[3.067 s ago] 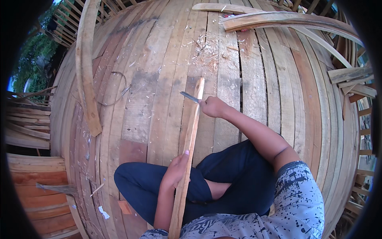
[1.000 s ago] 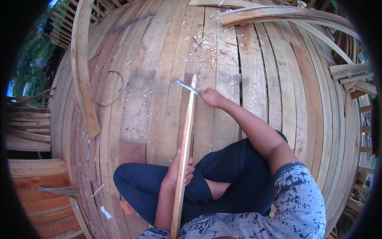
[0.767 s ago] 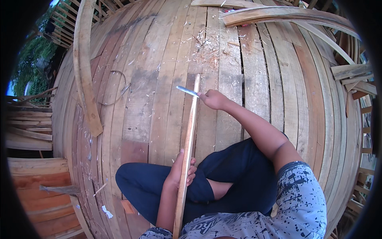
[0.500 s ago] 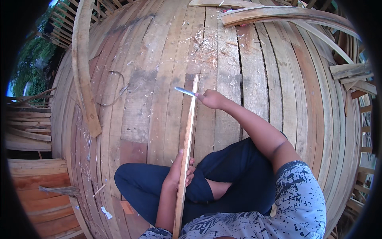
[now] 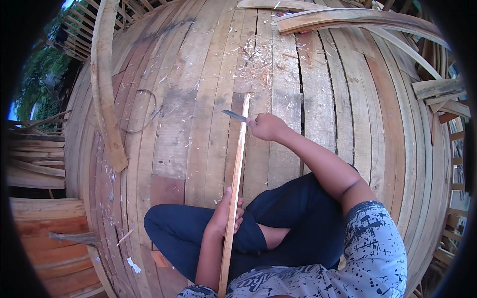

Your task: The person sits cross-legged on a wooden floor and uses a knife to carve a long, thin piece of wood held between their legs. They repeatedly scrape the knife along the wood's length to remove shavings and shape the piece.

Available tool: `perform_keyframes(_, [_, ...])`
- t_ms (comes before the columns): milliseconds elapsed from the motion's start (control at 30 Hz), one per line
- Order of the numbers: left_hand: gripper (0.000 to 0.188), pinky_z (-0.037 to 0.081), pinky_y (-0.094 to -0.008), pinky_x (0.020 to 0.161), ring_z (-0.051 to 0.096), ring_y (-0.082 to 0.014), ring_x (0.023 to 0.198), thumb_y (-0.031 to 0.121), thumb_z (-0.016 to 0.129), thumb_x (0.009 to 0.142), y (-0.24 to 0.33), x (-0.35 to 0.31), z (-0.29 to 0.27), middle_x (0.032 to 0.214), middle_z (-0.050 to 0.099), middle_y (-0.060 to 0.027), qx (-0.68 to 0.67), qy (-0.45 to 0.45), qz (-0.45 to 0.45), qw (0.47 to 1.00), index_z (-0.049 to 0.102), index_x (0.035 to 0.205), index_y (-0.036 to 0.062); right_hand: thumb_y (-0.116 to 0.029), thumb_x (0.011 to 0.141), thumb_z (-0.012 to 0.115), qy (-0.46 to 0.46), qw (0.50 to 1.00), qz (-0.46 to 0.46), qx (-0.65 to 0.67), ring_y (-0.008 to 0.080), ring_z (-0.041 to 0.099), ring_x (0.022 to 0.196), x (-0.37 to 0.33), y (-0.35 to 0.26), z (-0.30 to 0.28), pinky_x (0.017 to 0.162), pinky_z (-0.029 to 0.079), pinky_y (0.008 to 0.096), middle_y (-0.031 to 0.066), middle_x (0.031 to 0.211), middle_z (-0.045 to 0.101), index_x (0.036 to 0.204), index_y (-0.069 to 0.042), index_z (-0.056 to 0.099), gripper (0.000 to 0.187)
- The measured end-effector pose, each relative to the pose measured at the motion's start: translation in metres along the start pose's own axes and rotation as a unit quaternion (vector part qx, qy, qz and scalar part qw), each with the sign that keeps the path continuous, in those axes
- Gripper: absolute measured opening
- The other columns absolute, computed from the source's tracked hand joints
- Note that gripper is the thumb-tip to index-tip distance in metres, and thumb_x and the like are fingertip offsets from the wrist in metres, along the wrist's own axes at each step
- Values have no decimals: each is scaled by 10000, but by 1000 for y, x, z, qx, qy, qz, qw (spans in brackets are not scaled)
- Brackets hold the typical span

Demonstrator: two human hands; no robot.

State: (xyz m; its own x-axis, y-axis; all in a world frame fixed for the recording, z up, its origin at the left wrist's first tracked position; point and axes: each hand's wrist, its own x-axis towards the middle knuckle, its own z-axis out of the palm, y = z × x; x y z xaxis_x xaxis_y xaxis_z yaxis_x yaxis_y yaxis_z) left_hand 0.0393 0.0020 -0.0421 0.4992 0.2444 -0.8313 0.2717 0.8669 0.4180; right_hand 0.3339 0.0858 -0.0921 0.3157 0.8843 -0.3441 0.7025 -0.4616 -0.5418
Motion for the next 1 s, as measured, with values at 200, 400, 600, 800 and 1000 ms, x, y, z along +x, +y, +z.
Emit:
perform_keyframes(200, [615, 364, -280, 297, 425, -126, 337, 693, 390, 957, 3, -3, 7, 510, 415, -2, 62, 83, 2, 995, 506, 859, 97, -520, 979, 386, -59, 998, -8, -19, 416, 644, 1074, -1, 2, -10, 945, 492, 481, 278, 1114, 672, 1045, 65, 688, 661])
perform_keyframes(400, [642, 379, -289, 323, 444, -136, 366, 686, 359, 970, 0, 3, 12, 529, 415, -12, 194, 163, 75, 964, 516, 887, 69, -493, 972, 391, -98, 993, 72, -4, 426, 584, 1184, 3, 2, -47, 1020, 451, 473, 291, 1225, 623, 1185, 64, 645, 648])
perform_keyframes(600, [646, 443, -306, 365, 492, -146, 439, 637, 383, 990, 5, -6, 17, 596, 455, -39, 220, 150, 90, 960, 543, 865, 24, -462, 992, 363, -104, 993, 47, -43, 397, 615, 1148, -14, -7, -35, 999, 468, 480, 277, 1189, 642, 1167, 52, 655, 617])
perform_keyframes(800, [651, 458, -314, 369, 506, -155, 449, 625, 401, 991, 3, -3, 12, 611, 472, -50, 196, 156, 68, 966, 551, 832, 11, -478, 989, 381, -66, 996, 15, -61, 384, 636, 1117, -29, -16, -13, 967, 487, 478, 261, 1129, 676, 1128, 48, 673, 618])
perform_keyframes(1000, [661, 450, -305, 364, 513, -158, 452, 631, 397, 989, 2, -2, 14, 609, 480, -55, 215, 162, 85, 959, 560, 833, 10, -463, 1000, 361, -82, 994, 31, -57, 378, 624, 1139, -20, -12, -24, 979, 475, 475, 255, 1170, 660, 1173, 43, 654, 610])
